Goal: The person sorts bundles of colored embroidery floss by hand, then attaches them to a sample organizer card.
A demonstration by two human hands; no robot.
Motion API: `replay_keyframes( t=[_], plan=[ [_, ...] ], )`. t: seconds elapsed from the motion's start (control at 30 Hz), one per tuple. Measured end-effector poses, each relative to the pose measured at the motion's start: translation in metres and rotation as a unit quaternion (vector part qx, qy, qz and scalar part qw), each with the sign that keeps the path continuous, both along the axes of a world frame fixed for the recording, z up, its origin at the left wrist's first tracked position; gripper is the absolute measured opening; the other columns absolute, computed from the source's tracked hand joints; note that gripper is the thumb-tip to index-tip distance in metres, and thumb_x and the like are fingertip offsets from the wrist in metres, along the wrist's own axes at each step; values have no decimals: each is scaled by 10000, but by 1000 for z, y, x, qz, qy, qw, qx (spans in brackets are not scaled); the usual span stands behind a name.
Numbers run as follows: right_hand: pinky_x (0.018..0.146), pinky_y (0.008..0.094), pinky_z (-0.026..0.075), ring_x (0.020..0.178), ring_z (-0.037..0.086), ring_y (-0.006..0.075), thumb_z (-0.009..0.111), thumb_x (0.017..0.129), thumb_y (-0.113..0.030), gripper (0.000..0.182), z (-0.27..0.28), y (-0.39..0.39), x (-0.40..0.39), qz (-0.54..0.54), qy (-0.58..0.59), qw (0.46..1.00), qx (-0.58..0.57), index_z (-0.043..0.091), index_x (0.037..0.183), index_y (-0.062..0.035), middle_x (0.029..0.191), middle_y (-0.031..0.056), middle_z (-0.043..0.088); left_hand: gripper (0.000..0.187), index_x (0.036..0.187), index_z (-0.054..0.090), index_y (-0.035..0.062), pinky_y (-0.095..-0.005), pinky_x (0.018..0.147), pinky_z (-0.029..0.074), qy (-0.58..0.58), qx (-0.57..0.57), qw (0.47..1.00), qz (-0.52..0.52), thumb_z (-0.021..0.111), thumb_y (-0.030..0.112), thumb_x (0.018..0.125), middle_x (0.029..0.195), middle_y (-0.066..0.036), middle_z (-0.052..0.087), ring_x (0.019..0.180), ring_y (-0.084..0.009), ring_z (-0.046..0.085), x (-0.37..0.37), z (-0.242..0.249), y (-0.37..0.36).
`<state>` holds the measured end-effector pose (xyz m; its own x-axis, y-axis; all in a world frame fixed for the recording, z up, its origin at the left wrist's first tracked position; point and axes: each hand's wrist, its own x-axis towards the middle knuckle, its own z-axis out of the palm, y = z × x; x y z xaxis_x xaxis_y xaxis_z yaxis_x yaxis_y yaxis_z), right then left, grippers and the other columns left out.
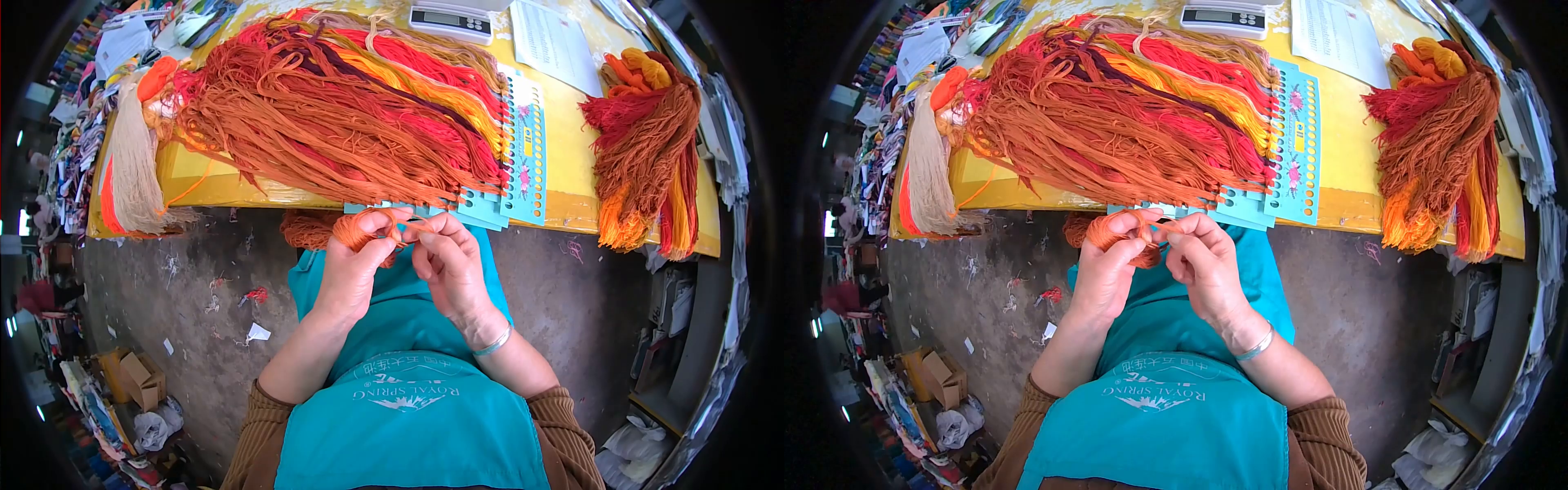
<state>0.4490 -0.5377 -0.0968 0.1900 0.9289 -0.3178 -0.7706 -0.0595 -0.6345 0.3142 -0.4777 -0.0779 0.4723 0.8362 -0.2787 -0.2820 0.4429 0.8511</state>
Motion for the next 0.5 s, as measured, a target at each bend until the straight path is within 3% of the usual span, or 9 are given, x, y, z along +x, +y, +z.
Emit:
replay_keyframes(
  t=[0.03, 0.1, 0.17, 0.23, 0.3, 0.37, 0.4, 0.47, 0.5],
  plan=[
    [448, 213, 267, 518, 400, 64, 564, 903, -51, 28, 1, 0, 1, 5, 13, 1000, 3, 548, 909, -72, 752, 21, 572, 310, 1142, 602, -60, -266, 853, 448, 0, 0, 1000, 0, 537, -16, 842, 933, -37, 576, 878, -108, 538, 0, -1, 1],
    [449, 209, 271, 527, 406, 56, 578, 904, -57, 36, 0, -2, 9, 38, 33, 999, -2, 548, 920, -67, 781, 31, 590, 270, 1099, 631, -32, -219, 642, 428, -30, 3, 999, -12, 514, 20, 861, 898, -32, 588, 793, -72, 526, -2, -3, 2],
    [449, 206, 275, 536, 412, 47, 591, 904, -63, 51, 6, -2, 12, 71, 53, 996, -7, 548, 931, -63, 811, 40, 608, 288, 1118, 619, -38, -216, 645, 427, -53, -8, 999, -8, 506, 20, 859, 878, -32, 580, 777, -76, 526, -2, -2, 4],
    [490, 197, 319, 582, 453, 22, 619, 916, -64, 104, 18, 1, 11, 96, -198, 975, -15, 548, 990, -47, 749, -3, 592, 306, 1136, 608, -45, -214, 648, 427, -76, -18, 997, -4, 498, 20, 858, 858, -32, 572, 761, -79, 526, -4, 1, 6],
    [520, 203, 348, 623, 467, 16, 643, 912, -78, 103, 14, -3, 12, 62, -225, 972, 14, 577, 974, -28, 739, -13, 596, 320, 1178, 583, -47, -218, 613, 423, -80, -40, 994, -66, 520, 37, 875, 819, -19, 555, 676, -67, 506, -8, 7, 10],
    [535, 208, 365, 645, 476, 19, 638, 919, -88, 92, 19, -10, 26, 150, -377, 914, -28, 615, 946, -3, 721, -19, 591, 306, 1181, 577, -34, -216, 549, 402, 8, -13, 990, -137, 566, 56, 889, 772, 3, 540, 592, -51, 470, -11, 6, 14],
    [548, 225, 389, 635, 477, 40, 638, 914, -83, 100, 27, -14, 29, 123, -422, 898, -33, 644, 909, 17, 727, -15, 599, 238, 1112, 599, -19, -205, 487, 363, 47, 44, 984, -166, 615, 80, 896, 752, 18, 531, 544, -39, 441, -15, 3, 14],
    [569, 243, 418, 636, 515, 81, 635, 904, -61, 82, 30, -22, 42, 90, -514, 853, -3, 653, 919, 17, 737, -3, 614, 180, 1044, 609, -6, -195, 433, 305, 95, 32, 955, -280, 637, 84, 891, 694, 30, 499, 487, -32, 407, -35, 2, 24],
    [686, 261, 461, 767, 566, 121, 616, 907, -59, 78, 32, -28, 51, 78, -498, 864, -1, 659, 886, 2, 888, 32, 646, 117, 916, 600, 36, -208, 385, 260, 14, -3, 953, -303, 615, 151, 930, 610, 36, 441, 415, -40, 348, -50, 3, 30]
  ],
)
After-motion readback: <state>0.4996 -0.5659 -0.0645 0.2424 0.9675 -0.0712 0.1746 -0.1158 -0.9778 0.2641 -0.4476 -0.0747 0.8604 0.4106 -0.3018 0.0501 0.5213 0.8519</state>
